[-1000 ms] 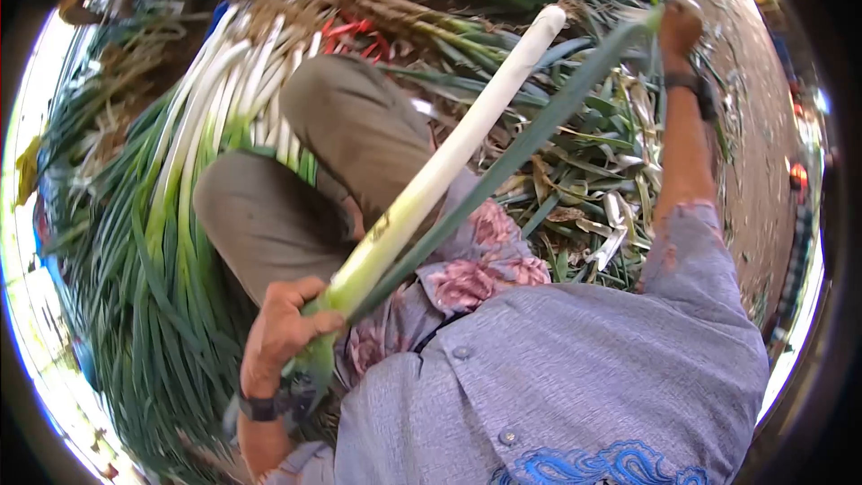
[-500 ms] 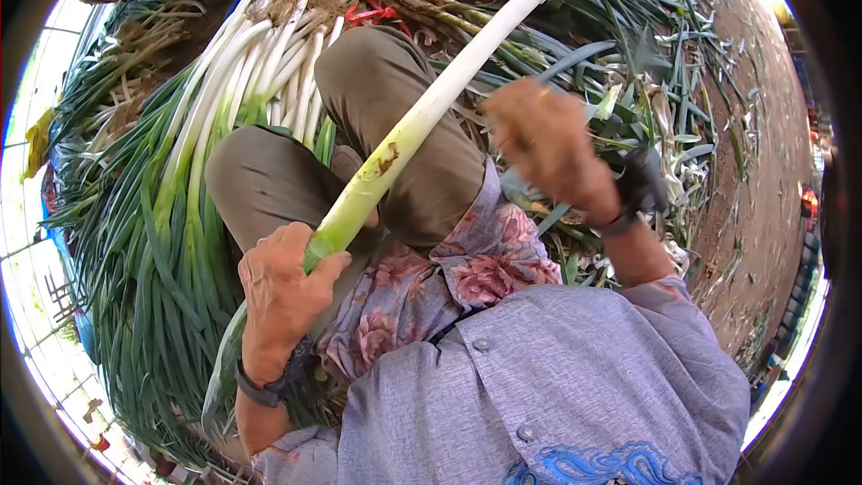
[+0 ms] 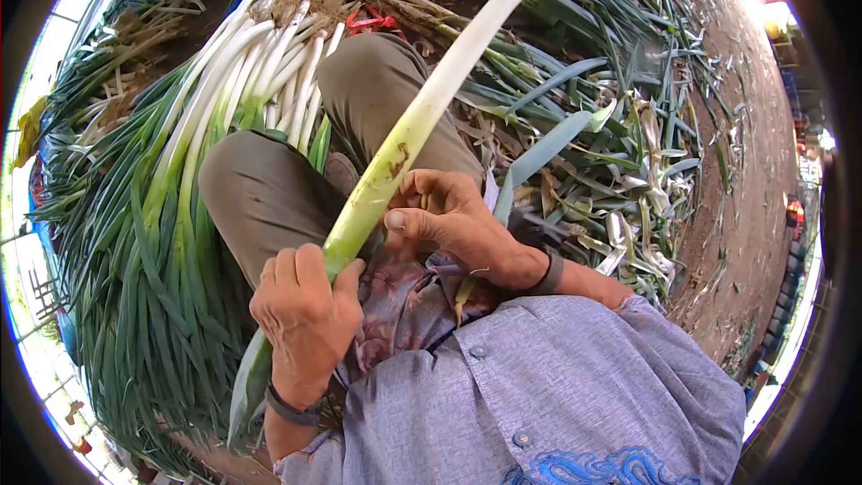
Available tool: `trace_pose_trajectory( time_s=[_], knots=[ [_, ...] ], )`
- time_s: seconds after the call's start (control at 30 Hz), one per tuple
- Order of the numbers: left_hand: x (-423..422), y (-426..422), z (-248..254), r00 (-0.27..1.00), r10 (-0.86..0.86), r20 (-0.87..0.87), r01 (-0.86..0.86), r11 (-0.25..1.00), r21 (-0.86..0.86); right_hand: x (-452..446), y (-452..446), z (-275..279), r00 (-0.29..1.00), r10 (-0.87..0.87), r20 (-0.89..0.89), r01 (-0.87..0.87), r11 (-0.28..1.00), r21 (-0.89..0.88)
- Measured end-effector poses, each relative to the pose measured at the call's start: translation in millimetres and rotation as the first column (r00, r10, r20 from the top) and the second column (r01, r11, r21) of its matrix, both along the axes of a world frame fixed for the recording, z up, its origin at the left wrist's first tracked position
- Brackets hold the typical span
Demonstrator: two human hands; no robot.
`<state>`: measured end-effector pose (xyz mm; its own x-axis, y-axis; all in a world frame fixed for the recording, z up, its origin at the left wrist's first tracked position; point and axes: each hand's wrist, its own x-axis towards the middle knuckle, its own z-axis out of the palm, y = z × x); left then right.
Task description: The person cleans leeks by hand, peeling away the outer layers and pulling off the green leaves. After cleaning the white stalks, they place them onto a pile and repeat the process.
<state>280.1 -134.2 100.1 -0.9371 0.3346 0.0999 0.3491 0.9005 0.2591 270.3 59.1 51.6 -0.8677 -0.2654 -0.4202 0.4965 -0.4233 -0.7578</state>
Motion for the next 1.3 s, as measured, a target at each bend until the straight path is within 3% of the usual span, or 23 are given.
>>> trace_pose_trajectory(
  time_s=[0.1,0.33,0.5,0.6,0.63,0.73,0.77,0.8,0.93,0.97,1.0,1.03,1.07,1.1,1.13,1.17,1.2,1.23,1.27,1.3],
  knots=[
    [7.0,5.5,2.7,1.000,0.012,-0.025,-0.011,1.000,0.028,-0.5,-7.0,1.5,0.993,-0.117,-0.014,0.111,0.969,-0.221],
    [11.0,19.7,6.5,0.997,-0.046,-0.062,0.050,0.997,0.061,-5.3,-4.7,9.3,0.915,-0.381,-0.132,0.357,0.918,-0.174],
    [17.2,29.0,4.9,0.995,-0.073,-0.073,0.076,0.996,0.043,-7.8,-5.1,-1.5,0.825,-0.457,-0.332,0.515,0.850,0.108],
    [17.8,40.8,4.3,0.995,-0.069,-0.078,0.071,0.997,0.025,-13.1,15.8,6.3,0.902,-0.389,-0.188,0.427,0.869,0.249],
    [17.6,41.8,3.5,0.994,-0.067,-0.081,0.070,0.997,0.026,-16.9,19.0,-4.8,0.883,-0.386,-0.267,0.455,0.844,0.285],
    [16.3,40.8,3.9,0.996,-0.053,-0.068,0.055,0.998,0.035,-21.6,26.5,-6.4,0.819,-0.542,-0.186,0.567,0.813,0.128],
    [16.0,41.4,4.6,0.997,-0.049,-0.060,0.051,0.998,0.040,-13.5,46.0,10.9,0.928,-0.367,-0.069,0.372,0.925,0.083],
    [15.1,42.1,5.7,0.998,-0.046,-0.054,0.048,0.998,0.044,-14.6,62.8,2.2,0.919,-0.372,-0.133,0.377,0.926,0.014],
    [5.2,29.7,-0.5,0.999,-0.035,-0.003,0.035,0.992,0.117,4.0,148.7,16.2,0.832,-0.369,-0.414,0.514,0.793,0.327],
    [2.7,27.2,4.9,0.999,-0.030,0.037,0.027,0.995,0.097,23.1,189.6,2.7,0.829,-0.437,-0.348,0.544,0.772,0.328],
    [1.0,21.9,5.4,0.998,-0.017,0.061,0.013,0.997,0.076,37.4,232.3,9.1,0.879,-0.344,-0.329,0.470,0.736,0.487],
    [0.2,16.9,3.3,0.998,-0.011,0.068,0.003,0.992,0.123,76.5,317.8,-60.5,0.753,-0.475,-0.456,0.653,0.628,0.423],
    [-3.3,11.0,0.3,0.997,-0.015,0.080,0.001,0.984,0.176,83.1,296.9,-33.0,0.659,-0.594,-0.463,0.625,0.774,-0.104],
    [-8.4,6.2,-0.7,0.996,0.002,0.086,-0.018,0.983,0.183,82.9,307.5,-68.9,0.707,-0.619,-0.341,0.480,0.775,-0.411],
    [-11.1,3.2,-2.3,0.995,0.006,0.103,-0.027,0.979,0.201,102.0,318.8,-101.5,0.829,-0.395,-0.397,0.507,0.830,0.232],
    [-11.2,2.2,-2.7,0.991,0.001,0.133,-0.031,0.973,0.229,114.8,319.4,-124.4,0.960,-0.120,-0.254,0.276,0.574,0.771],
    [-12.6,0.6,-0.5,0.989,-0.007,0.146,-0.028,0.971,0.238,128.5,313.4,-141.6,0.978,-0.003,-0.210,0.204,0.260,0.944],
    [-17.4,-1.4,1.7,0.987,-0.006,0.158,-0.034,0.968,0.250,131.4,312.6,-157.5,0.987,0.098,-0.129,0.139,-0.099,0.985],
    [-15.4,-2.3,2.9,0.984,-0.006,0.177,-0.041,0.966,0.257,133.2,312.5,-166.3,0.987,0.160,-0.017,0.088,-0.446,0.891],
    [-12.8,-3.8,3.0,0.983,-0.006,0.186,-0.043,0.966,0.256,127.3,298.7,-165.1,0.977,0.166,-0.134,0.173,-0.247,0.954]
  ],
)
